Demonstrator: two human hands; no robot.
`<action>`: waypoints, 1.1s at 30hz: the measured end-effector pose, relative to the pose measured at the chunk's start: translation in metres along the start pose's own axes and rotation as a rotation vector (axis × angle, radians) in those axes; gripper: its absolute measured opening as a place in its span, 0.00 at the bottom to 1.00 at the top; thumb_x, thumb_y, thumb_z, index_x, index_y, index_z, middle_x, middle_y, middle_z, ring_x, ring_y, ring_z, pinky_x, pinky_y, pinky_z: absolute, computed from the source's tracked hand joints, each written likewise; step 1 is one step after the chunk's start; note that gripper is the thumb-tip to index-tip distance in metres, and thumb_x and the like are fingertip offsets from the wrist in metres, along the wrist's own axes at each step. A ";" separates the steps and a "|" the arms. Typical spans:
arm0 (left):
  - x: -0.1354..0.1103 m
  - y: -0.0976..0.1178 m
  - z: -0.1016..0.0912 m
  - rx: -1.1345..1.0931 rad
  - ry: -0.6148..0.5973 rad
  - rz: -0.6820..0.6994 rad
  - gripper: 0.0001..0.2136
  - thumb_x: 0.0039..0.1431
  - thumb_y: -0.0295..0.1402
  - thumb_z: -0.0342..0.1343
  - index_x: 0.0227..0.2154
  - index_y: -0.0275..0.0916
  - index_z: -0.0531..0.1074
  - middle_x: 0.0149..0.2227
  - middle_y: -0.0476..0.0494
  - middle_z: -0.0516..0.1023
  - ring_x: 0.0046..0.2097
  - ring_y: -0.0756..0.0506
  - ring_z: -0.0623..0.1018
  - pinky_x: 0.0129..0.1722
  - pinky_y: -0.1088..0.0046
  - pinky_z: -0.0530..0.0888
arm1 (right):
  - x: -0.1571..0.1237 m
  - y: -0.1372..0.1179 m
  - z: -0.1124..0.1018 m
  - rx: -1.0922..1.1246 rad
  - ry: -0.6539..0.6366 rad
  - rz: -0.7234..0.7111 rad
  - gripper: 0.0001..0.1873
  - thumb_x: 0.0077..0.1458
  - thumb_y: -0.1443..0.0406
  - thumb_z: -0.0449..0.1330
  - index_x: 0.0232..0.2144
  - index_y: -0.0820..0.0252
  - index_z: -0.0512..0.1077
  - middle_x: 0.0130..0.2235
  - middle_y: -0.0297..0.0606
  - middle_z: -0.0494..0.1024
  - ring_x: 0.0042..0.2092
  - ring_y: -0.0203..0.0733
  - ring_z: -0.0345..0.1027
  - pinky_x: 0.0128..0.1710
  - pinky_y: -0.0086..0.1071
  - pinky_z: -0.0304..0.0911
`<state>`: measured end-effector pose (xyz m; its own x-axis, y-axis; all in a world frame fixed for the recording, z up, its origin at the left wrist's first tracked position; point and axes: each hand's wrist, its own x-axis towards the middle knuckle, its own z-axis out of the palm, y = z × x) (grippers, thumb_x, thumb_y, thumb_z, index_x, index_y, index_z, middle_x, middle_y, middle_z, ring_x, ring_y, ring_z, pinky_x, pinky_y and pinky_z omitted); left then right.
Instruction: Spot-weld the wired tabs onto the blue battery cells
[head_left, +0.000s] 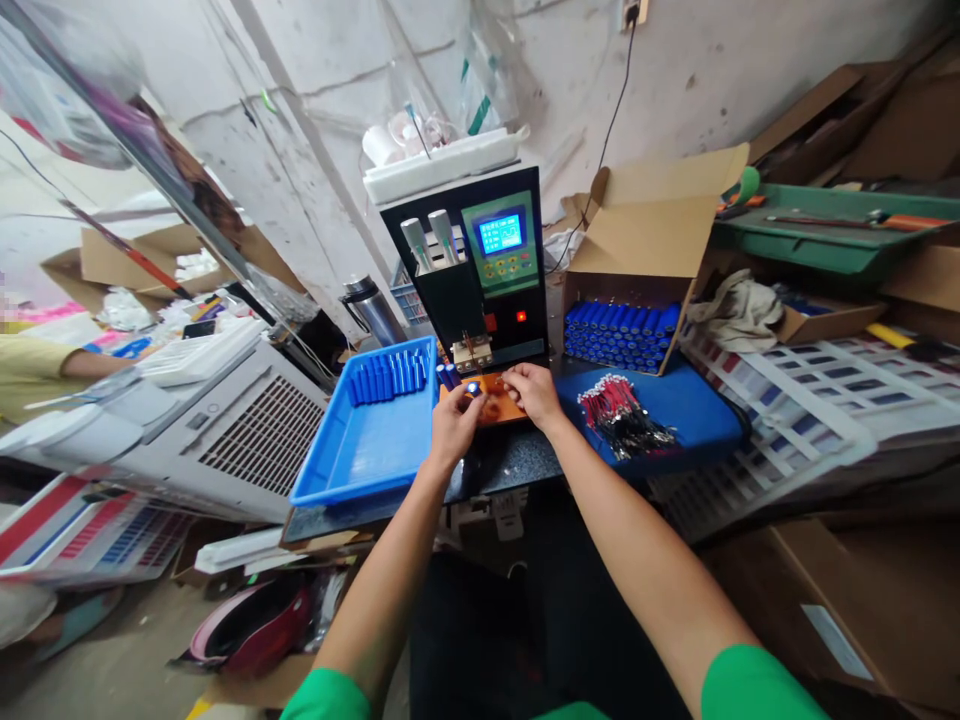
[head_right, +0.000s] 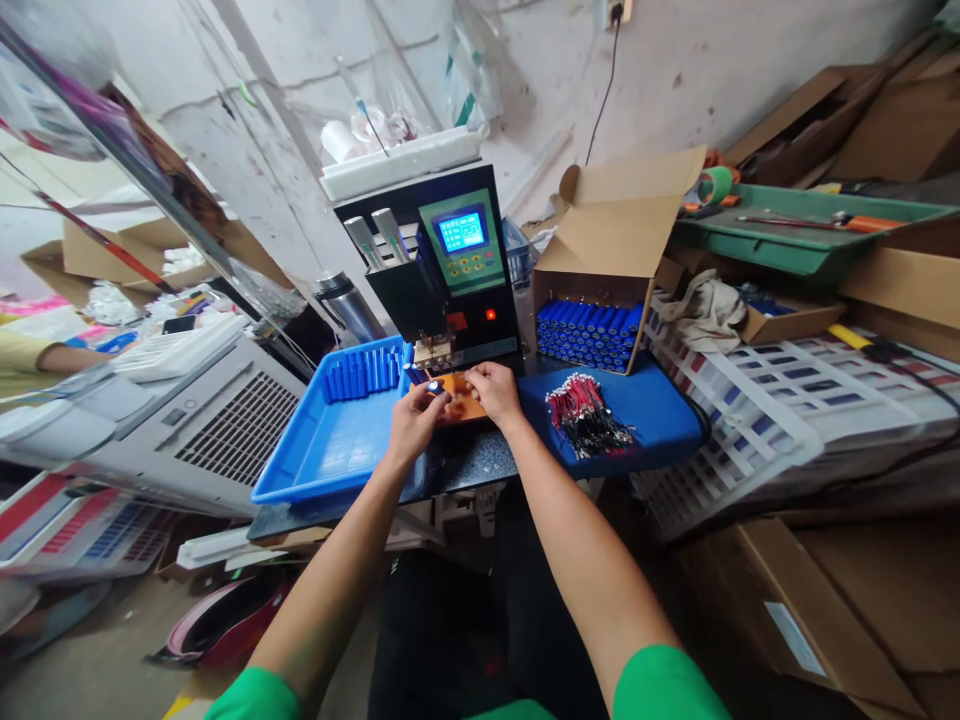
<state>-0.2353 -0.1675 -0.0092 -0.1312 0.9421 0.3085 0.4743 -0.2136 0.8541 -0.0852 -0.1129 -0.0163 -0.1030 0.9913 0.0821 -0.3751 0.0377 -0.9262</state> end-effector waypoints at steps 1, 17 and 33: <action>0.004 0.000 0.000 0.016 -0.001 -0.001 0.14 0.57 0.43 0.58 0.37 0.37 0.77 0.24 0.49 0.73 0.25 0.50 0.71 0.27 0.75 0.68 | 0.000 0.000 0.000 -0.003 -0.002 -0.005 0.14 0.40 0.55 0.63 0.20 0.59 0.68 0.19 0.30 0.68 0.18 0.30 0.53 0.16 0.25 0.45; 0.019 0.003 0.012 0.025 -0.002 0.094 0.12 0.54 0.40 0.59 0.33 0.34 0.78 0.29 0.45 0.79 0.33 0.47 0.75 0.34 0.73 0.72 | 0.001 0.001 0.000 -0.032 -0.006 -0.027 0.13 0.41 0.57 0.63 0.19 0.59 0.67 0.15 0.27 0.64 0.17 0.29 0.51 0.15 0.25 0.44; 0.013 -0.012 0.014 0.115 -0.002 0.103 0.10 0.61 0.32 0.54 0.43 0.35 0.75 0.39 0.42 0.81 0.40 0.44 0.78 0.41 0.70 0.72 | 0.000 0.001 0.020 0.009 0.019 -0.014 0.13 0.41 0.56 0.63 0.22 0.59 0.68 0.19 0.28 0.68 0.19 0.30 0.56 0.16 0.24 0.46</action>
<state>-0.2307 -0.1488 -0.0213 -0.0748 0.9173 0.3911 0.5822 -0.2783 0.7640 -0.1036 -0.1154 -0.0095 -0.0808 0.9929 0.0876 -0.3845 0.0501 -0.9218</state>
